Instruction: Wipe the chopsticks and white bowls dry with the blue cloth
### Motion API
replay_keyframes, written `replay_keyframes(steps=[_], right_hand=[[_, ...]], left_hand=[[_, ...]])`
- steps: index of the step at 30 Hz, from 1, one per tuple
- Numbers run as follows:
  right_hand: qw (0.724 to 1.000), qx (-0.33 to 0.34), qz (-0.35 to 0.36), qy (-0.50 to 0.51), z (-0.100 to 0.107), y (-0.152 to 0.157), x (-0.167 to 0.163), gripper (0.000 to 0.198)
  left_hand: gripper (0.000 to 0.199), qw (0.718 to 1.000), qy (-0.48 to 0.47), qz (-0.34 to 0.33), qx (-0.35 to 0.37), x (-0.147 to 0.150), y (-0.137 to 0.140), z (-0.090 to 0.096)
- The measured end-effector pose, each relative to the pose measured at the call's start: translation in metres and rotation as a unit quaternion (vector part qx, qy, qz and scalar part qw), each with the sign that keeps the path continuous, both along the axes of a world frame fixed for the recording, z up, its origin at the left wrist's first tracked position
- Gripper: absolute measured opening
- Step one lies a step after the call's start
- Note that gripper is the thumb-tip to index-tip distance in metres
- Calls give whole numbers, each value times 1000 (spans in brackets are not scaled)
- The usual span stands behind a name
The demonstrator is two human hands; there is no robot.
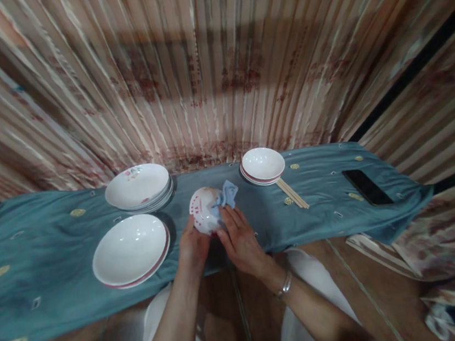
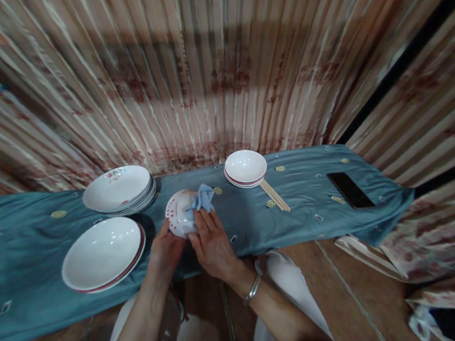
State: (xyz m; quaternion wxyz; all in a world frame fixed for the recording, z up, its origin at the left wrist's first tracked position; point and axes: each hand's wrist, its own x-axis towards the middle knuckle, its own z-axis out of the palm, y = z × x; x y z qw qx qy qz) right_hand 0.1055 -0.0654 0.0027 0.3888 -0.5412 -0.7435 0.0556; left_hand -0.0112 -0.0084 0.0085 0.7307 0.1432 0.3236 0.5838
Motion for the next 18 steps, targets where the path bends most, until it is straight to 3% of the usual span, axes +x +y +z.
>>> replay_keyframes(steps=[7, 11, 18], right_hand=[[1000, 9, 21, -14, 1, 2, 5, 56], [999, 2, -17, -49, -2, 10, 7, 57], [996, 8, -54, -66, -2, 7, 2, 43]], left_hand=[[32, 998, 4, 7, 66, 3, 0, -1], [33, 996, 20, 11, 82, 3, 1, -1], [35, 997, 19, 44, 61, -5, 3, 3]])
